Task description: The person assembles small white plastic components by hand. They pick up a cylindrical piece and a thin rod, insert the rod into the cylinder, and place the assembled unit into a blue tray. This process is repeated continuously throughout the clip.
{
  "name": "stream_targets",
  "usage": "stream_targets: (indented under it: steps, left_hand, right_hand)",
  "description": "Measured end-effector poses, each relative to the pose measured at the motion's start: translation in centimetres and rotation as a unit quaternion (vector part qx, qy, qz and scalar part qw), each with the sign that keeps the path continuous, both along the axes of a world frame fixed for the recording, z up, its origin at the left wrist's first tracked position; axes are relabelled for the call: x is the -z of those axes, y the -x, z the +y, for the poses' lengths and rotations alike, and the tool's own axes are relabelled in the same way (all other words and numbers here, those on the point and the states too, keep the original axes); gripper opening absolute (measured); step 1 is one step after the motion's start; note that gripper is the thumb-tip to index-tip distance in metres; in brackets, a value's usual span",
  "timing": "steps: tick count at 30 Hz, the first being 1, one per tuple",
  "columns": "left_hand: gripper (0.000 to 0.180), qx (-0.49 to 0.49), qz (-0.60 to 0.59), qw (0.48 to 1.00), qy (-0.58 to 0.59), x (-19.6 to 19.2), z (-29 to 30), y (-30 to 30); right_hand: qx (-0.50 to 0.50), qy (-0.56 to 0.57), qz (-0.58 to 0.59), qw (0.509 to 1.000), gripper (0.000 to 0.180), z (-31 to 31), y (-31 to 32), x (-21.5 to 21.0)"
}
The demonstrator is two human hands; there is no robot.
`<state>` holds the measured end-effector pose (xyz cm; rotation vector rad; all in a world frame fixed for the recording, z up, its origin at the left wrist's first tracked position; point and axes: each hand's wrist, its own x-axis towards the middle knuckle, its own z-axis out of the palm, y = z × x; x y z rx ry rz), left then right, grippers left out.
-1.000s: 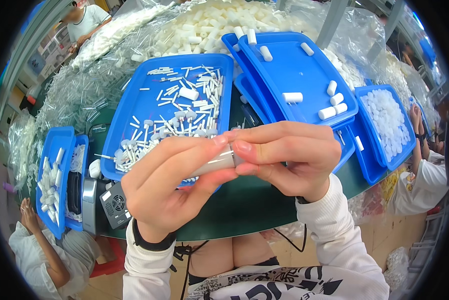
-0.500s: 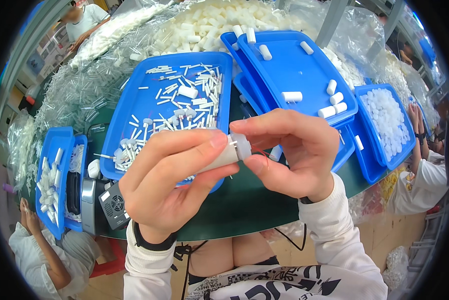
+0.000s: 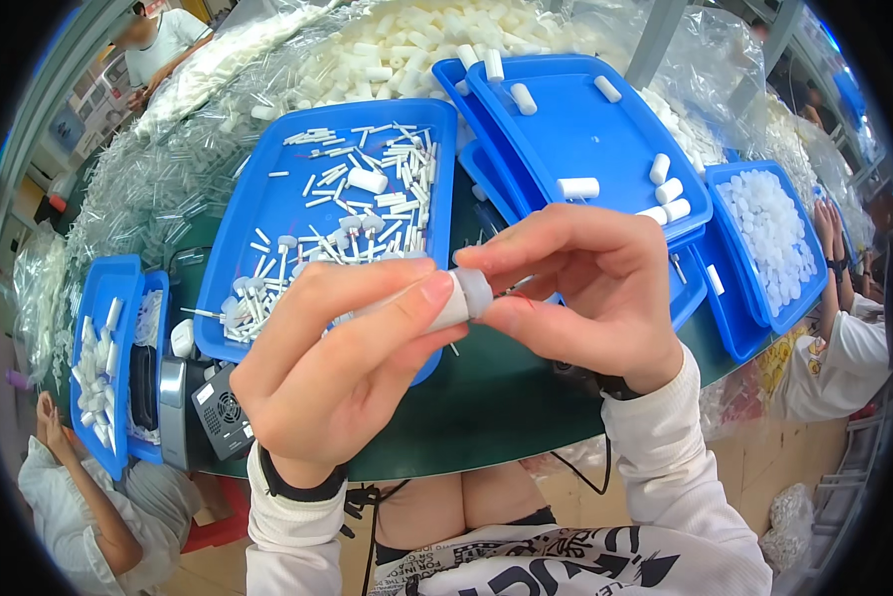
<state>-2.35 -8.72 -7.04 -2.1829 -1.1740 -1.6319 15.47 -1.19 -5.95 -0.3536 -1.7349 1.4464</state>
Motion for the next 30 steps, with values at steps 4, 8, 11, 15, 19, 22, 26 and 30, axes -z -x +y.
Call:
stream_targets:
  steps: [4,8,11,15,19,22,26,30]
  left_hand:
    - [0.038,-0.009,0.001,1.000,0.002,0.26,0.08,0.02]
    - [0.037,-0.005,0.019,1.000,0.005,0.13,-0.06,0.03]
    - [0.036,0.003,0.020,1.000,0.014,0.01,-0.24,-0.16]
    - [0.034,0.000,0.027,0.999,0.021,-0.25,-0.34,-0.46]
    - [0.034,-0.009,0.041,0.999,0.004,0.15,-0.22,-0.39]
    - [0.035,0.000,0.010,1.000,-0.001,0.19,-0.19,-0.31]
    - [0.038,0.017,-0.017,1.000,-0.007,0.01,0.13,-0.36]
    - [0.038,0.002,-0.005,1.000,0.005,0.48,0.28,-0.29]
  right_hand:
    - [-0.007,0.025,-0.011,1.000,0.019,0.12,-0.16,0.22]
    - [-0.021,0.045,-0.014,0.999,0.018,0.19,-0.56,0.04]
    - [-0.023,0.028,-0.013,0.999,0.015,0.26,-0.64,0.03]
    - [0.013,0.030,-0.017,0.999,0.022,-0.04,-0.60,-0.15]
    - [0.015,0.030,-0.022,0.999,0.021,-0.07,-0.59,0.04]
    - [0.001,0.066,-0.015,0.998,0.022,-0.08,-0.47,0.01]
    - [-0.011,0.099,0.008,0.995,0.023,-0.55,-0.11,-0.69]
    - [0.013,0.104,-0.012,0.994,0.019,-0.50,-0.21,-0.74]
